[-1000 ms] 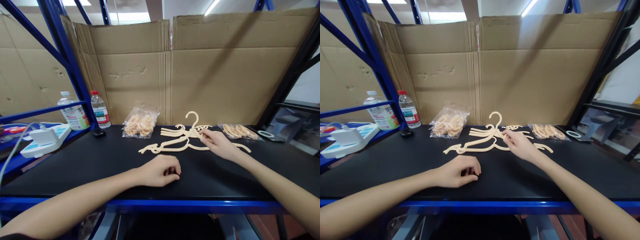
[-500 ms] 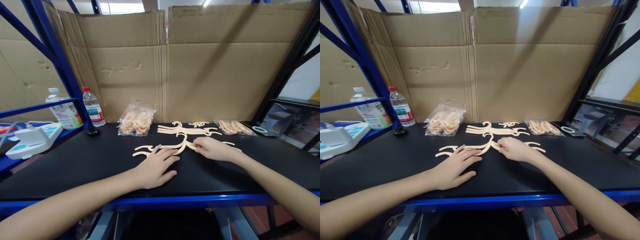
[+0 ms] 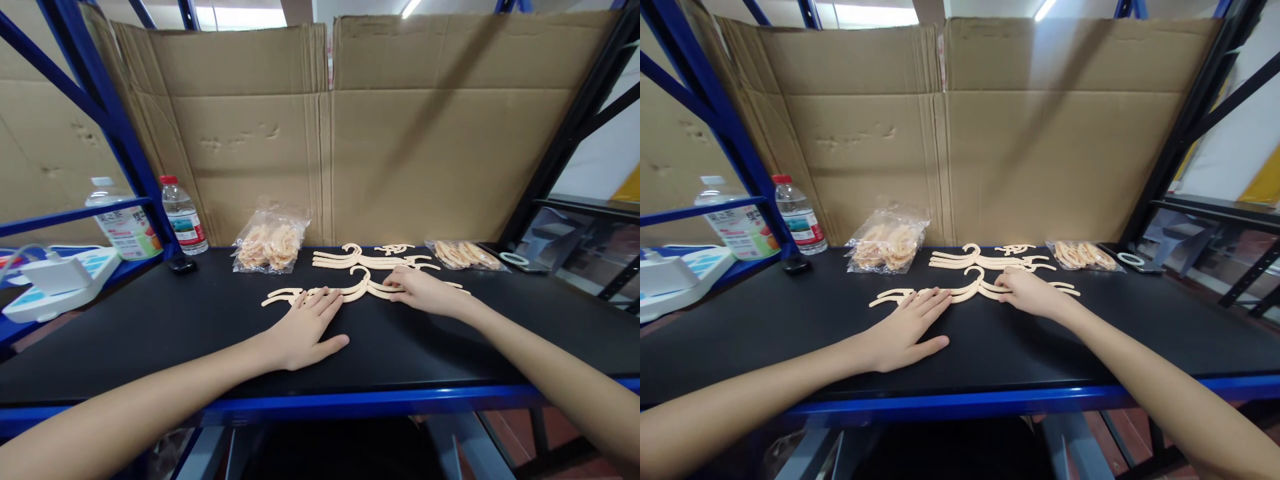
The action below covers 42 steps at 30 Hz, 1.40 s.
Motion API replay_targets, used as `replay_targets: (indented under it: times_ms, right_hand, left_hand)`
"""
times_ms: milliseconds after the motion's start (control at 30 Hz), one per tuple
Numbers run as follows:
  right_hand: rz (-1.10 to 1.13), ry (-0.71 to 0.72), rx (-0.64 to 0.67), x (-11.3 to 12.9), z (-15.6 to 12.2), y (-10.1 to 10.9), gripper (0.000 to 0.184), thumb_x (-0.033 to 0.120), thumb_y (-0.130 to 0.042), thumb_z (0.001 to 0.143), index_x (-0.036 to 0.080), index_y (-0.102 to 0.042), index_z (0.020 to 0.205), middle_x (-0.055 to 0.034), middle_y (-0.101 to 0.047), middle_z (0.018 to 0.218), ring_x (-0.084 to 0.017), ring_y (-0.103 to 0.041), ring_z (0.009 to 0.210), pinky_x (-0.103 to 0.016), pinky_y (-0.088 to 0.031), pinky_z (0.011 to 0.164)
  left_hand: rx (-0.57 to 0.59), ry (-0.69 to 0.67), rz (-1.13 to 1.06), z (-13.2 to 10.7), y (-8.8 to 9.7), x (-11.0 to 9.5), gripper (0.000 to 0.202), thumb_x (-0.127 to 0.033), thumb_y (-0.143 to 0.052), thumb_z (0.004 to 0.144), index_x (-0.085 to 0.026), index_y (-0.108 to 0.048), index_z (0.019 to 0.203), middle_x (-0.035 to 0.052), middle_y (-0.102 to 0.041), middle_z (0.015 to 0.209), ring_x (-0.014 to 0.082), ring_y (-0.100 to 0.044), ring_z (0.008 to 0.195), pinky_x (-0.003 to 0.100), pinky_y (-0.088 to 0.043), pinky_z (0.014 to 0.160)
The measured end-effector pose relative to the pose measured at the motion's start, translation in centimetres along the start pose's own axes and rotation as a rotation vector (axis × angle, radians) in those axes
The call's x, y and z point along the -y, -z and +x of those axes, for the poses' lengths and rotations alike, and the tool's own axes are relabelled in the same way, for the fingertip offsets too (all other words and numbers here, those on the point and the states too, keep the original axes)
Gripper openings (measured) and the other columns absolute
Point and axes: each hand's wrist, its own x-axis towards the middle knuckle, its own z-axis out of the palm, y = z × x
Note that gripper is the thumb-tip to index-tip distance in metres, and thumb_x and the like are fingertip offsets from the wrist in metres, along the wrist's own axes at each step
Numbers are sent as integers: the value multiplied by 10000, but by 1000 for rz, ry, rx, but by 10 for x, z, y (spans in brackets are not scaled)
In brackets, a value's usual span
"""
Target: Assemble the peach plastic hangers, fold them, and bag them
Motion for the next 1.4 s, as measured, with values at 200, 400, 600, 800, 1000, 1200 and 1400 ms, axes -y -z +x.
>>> replay_targets:
  times_ms: [200, 400, 600, 800, 1000, 1200, 1400]
  right_hand:
    - [23, -9, -28, -14, 5, -5, 172, 184, -535, 834, 146, -683, 913, -99, -620, 913, -216, -578, 860, -320, -437, 797]
    - [19, 0, -53, -17, 7, -6, 198, 186, -514, 828, 135, -693, 898, -107, -613, 886, -216, -572, 812, -328, -439, 756]
    - [-10, 1, -48, -14, 6, -4, 215, 194, -504, 838, 138, -694, 922, -102, -607, 893, -209, -576, 824, -317, -438, 763]
    - [-18, 8, -42, -16, 5, -5, 211, 201, -516, 835, 134, -692, 930, -110, -621, 917, -209, -585, 825, -308, -442, 739]
    - [37, -20, -206, -17, 4, 6, 177, 215, -516, 817, 168, -675, 877, -57, -665, 814, -174, -582, 707, -275, -416, 637]
    - [155, -105, -522, -32, 2, 19, 142, 318, -539, 804, 178, -561, 809, -15, -601, 645, -131, -519, 546, -250, -386, 534]
    - [189, -153, -623, -41, 1, 22, 147, 320, -511, 796, 198, -496, 715, -2, -562, 599, -125, -507, 523, -242, -391, 517]
  left_hand:
    - [-9, -50, -23, 7, -5, 14, 714, -597, -279, 925, -152, -172, 1472, 142, -143, 1527, 321, -114, 1410, 544, -138, 1107]
    - [-15, -60, -18, 11, -7, 19, 709, -593, -286, 925, -159, -168, 1473, 134, -144, 1529, 323, -115, 1409, 542, -135, 1108]
    - [-18, -52, -22, 12, -6, 20, 705, -594, -285, 924, -170, -164, 1474, 118, -137, 1533, 311, -109, 1412, 534, -117, 1116]
    - [-22, -40, -35, 12, -6, 20, 693, -585, -295, 925, -157, -209, 1464, 128, -142, 1531, 308, -118, 1412, 542, -110, 1120]
    - [-117, -127, -59, 11, 1, 19, 555, -439, -405, 937, -155, -338, 1409, 144, -296, 1489, 285, -261, 1376, 534, -178, 1118]
    - [-195, -346, -154, 11, 4, 20, 354, -271, -445, 929, -193, -514, 1268, 111, -497, 1348, 228, -435, 1266, 415, -347, 1074]
    - [-131, -380, -146, 11, 5, 21, 343, -236, -433, 932, -175, -533, 1254, 111, -543, 1302, 223, -492, 1216, 383, -404, 1037]
